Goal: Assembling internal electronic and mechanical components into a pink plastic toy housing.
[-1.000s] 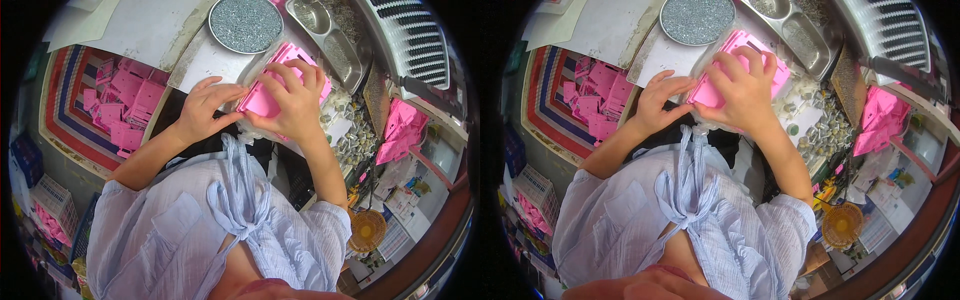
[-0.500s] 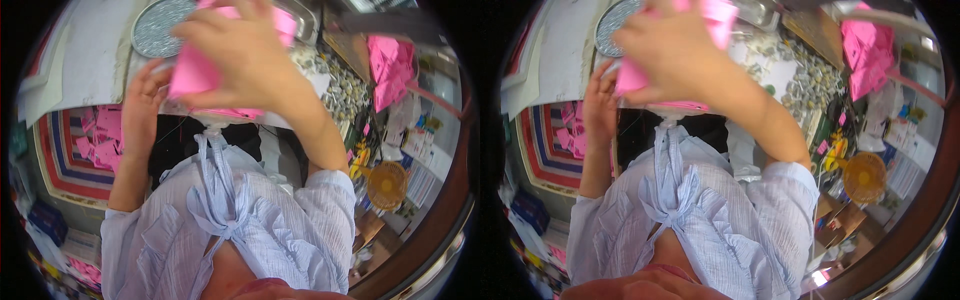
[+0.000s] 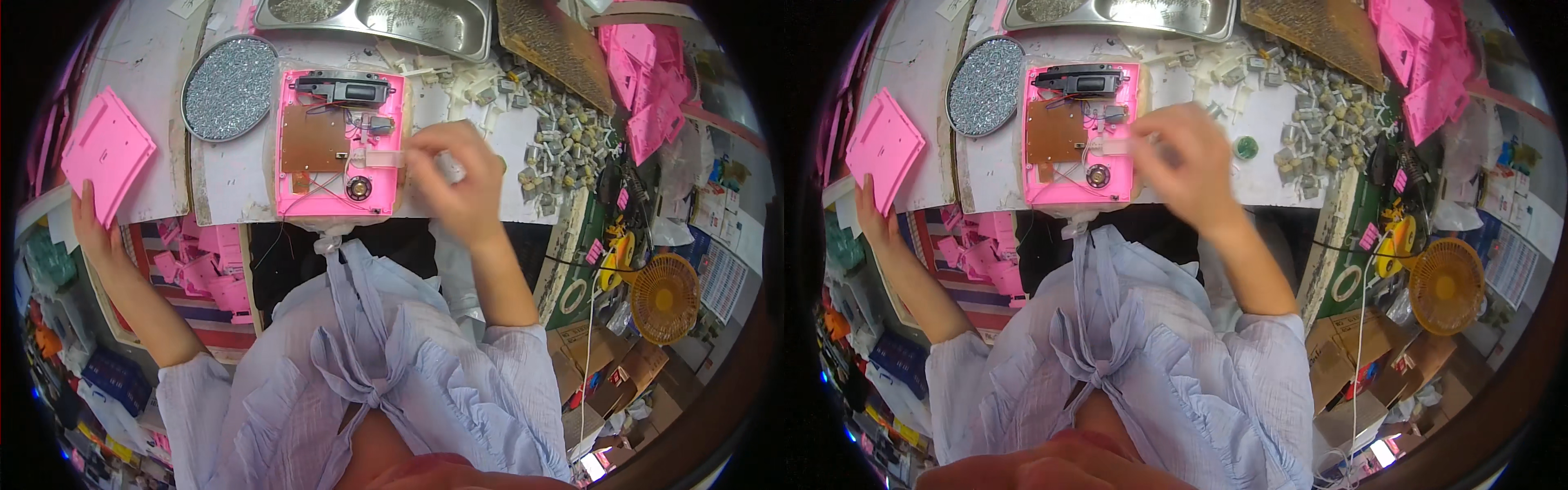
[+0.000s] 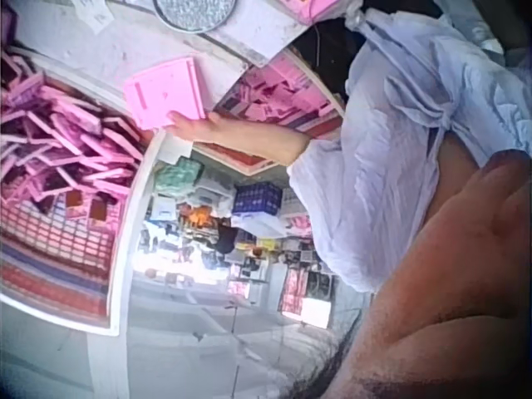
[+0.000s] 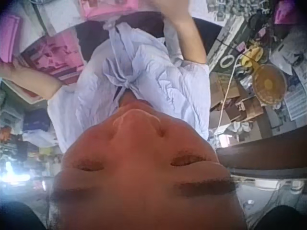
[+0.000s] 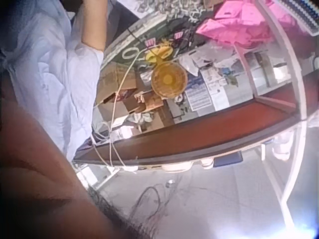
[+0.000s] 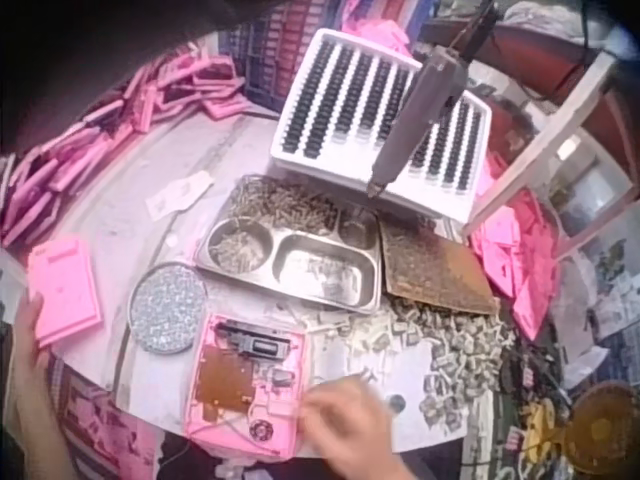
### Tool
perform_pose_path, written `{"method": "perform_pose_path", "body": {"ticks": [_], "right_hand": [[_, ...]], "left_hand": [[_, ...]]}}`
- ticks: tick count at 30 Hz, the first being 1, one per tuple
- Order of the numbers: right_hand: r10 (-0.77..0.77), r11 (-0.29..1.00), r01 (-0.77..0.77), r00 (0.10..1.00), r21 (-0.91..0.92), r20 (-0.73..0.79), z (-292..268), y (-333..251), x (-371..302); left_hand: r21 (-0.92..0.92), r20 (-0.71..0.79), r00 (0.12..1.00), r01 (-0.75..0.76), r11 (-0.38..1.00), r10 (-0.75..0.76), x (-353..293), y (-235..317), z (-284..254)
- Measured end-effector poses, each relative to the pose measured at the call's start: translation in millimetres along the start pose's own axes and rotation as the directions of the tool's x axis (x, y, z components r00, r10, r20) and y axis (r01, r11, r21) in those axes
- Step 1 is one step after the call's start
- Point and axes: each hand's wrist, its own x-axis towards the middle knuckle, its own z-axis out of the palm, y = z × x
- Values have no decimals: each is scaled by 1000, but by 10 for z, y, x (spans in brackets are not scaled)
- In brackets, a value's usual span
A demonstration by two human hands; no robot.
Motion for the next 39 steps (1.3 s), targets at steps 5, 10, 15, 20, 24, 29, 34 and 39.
{"method": "perform_pose_path", "body": {"ticks": [5,10,15,20,24,29,34,39], "right_hand": [[93,994,-77,975,-83,203,-50,178,278],[46,983,27,922,-181,385,15,265,481],[188,974,-107,875,-202,447,-13,176,567],[247,967,-244,829,-73,502,-87,152,626],[265,955,-297,864,8,428,-35,285,515],[297,949,-314,851,-33,433,-16,238,549],[312,949,-299,840,-103,443,-13,182,597],[322,946,-299,817,-126,478,-17,155,663]], "left_hand": [[66,-80,992,105,992,-100,506,-300,-422],[211,-68,993,110,971,-97,461,-367,-312],[350,-56,995,100,931,-86,437,-353,-242],[761,-41,992,-44,647,116,502,-441,-494],[879,61,975,-155,452,215,362,-280,-274],[867,-15,1000,13,497,0,175,-37,-75],[876,9,999,13,482,-44,57,32,9],[873,24,999,-2,487,-39,57,-7,-9]]}}
